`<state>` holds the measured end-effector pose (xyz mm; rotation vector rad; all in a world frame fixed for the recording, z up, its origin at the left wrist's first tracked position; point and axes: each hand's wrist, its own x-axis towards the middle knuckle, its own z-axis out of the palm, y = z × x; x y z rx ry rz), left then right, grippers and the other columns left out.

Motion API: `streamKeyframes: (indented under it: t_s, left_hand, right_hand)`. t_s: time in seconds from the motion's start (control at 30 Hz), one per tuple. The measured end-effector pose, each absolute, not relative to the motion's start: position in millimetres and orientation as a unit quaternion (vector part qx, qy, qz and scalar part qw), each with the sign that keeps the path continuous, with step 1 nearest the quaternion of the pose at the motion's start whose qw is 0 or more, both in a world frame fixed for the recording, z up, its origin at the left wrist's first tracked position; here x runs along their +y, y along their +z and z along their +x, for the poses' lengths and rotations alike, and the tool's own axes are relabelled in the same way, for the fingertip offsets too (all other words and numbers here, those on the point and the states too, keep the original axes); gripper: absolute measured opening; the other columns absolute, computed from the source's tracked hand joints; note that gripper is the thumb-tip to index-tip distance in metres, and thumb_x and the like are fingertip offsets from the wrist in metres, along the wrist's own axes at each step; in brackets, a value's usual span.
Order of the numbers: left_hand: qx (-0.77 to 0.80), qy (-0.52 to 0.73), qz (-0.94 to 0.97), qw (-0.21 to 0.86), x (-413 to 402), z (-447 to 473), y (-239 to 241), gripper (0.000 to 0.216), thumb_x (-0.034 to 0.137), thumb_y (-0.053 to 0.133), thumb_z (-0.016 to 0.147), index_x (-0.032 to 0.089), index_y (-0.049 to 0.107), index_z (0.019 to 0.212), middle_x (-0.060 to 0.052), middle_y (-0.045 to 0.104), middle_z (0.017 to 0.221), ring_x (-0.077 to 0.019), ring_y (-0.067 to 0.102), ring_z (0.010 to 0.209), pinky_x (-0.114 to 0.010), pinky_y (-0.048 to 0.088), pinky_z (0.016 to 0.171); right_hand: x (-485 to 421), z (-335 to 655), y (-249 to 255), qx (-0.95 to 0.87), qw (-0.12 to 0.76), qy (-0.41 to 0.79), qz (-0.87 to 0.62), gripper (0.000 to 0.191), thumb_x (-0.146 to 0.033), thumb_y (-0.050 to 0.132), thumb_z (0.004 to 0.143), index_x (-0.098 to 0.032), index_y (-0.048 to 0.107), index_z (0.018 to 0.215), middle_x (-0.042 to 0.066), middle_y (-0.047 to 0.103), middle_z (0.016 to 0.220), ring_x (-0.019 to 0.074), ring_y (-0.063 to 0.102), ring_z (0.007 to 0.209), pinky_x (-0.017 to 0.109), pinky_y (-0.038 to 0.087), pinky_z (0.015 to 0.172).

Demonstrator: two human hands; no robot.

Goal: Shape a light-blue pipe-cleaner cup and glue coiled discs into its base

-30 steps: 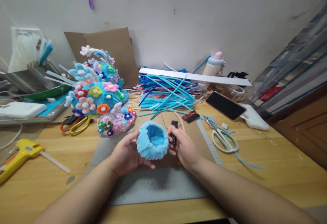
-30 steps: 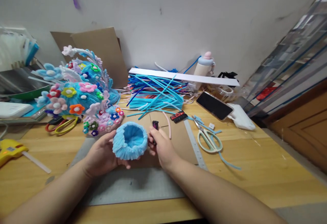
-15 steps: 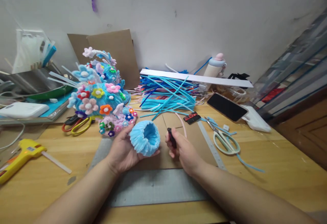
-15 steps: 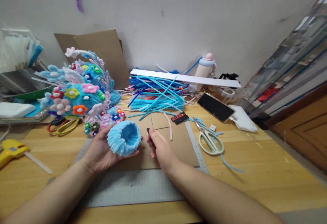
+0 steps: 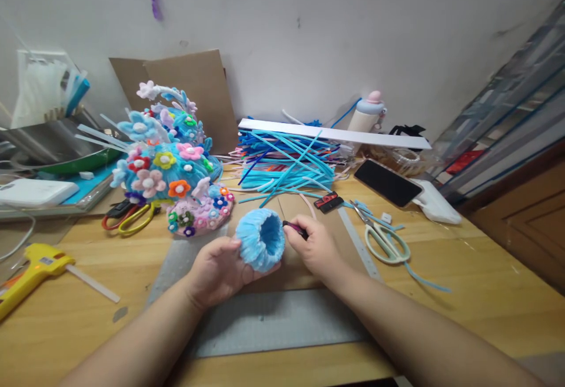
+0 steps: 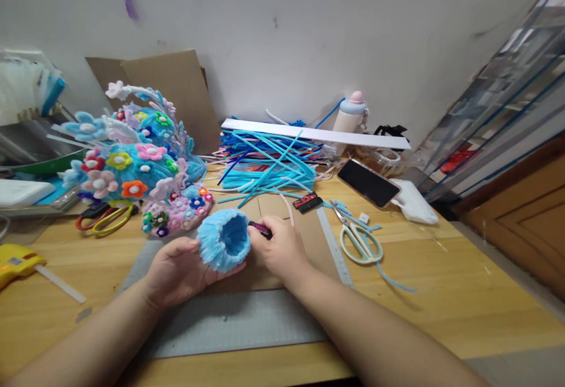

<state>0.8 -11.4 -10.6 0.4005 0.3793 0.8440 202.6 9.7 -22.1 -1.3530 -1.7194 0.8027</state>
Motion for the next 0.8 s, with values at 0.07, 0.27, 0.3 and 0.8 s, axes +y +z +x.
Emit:
streamKeyframes:
  t_s: [0.07, 0.27, 0.3, 0.8]
  left_hand:
    - [0.184, 0.392, 0.199, 0.879, -11.8, 1.2, -11.3, 0.046, 0.018, 0.051, 0.074, 0.01, 0.059, 0.118, -0.015, 0.062, 0.122, -0.0308, 0.056, 0.114, -0.057, 0.025, 0.107]
    - [0.186, 0.373, 0.208, 0.885, -11.5, 1.7, -13.3, 0.048, 0.019, 0.051, 0.072, 0.009, 0.059, 0.118, -0.014, 0.062, 0.123, -0.03, 0.057, 0.113, -0.056, 0.023, 0.109]
    - [0.185, 0.373, 0.209, 0.885, -11.3, 1.5, -13.6, 0.048, 0.019, 0.051, 0.072, 0.009, 0.059, 0.118, -0.014, 0.062, 0.123, -0.0301, 0.056, 0.113, -0.056, 0.023, 0.109]
    - [0.174, 0.414, 0.27, 0.852, -9.1, 4.7, -17.7, 0.064, 0.013, 0.05, 0.072, 0.019, 0.043, 0.135, -0.009, 0.057, 0.129, -0.0244, 0.052, 0.116, -0.043, 0.034, 0.102]
  right_hand:
    - [8.6, 202.1, -22.0, -0.681, 0.395, 0.314, -0.531, 0.028, -0.044, 0.051, 0.084, -0.021, 0.053, 0.068, -0.002, 0.049, 0.064, 0.0137, 0.044, 0.061, 0.025, 0.028, 0.057]
    - [7.8, 200.7, -23.0, -0.699, 0.377, 0.295, -0.531, 0.028, -0.042, 0.05, 0.085, -0.021, 0.051, 0.067, -0.002, 0.049, 0.065, 0.0138, 0.046, 0.063, 0.025, 0.029, 0.058]
    - [7.9, 200.8, -23.3, -0.695, 0.376, 0.298, -0.536, 0.029, -0.043, 0.05, 0.086, -0.02, 0.05, 0.067, -0.002, 0.048, 0.064, 0.0136, 0.045, 0.063, 0.025, 0.029, 0.058]
    - [6.1, 199.3, -30.6, -0.662, 0.403, 0.359, -0.521, 0.036, -0.049, 0.045, 0.086, -0.02, 0.048, 0.065, -0.004, 0.043, 0.058, 0.0122, 0.041, 0.057, 0.023, 0.031, 0.055]
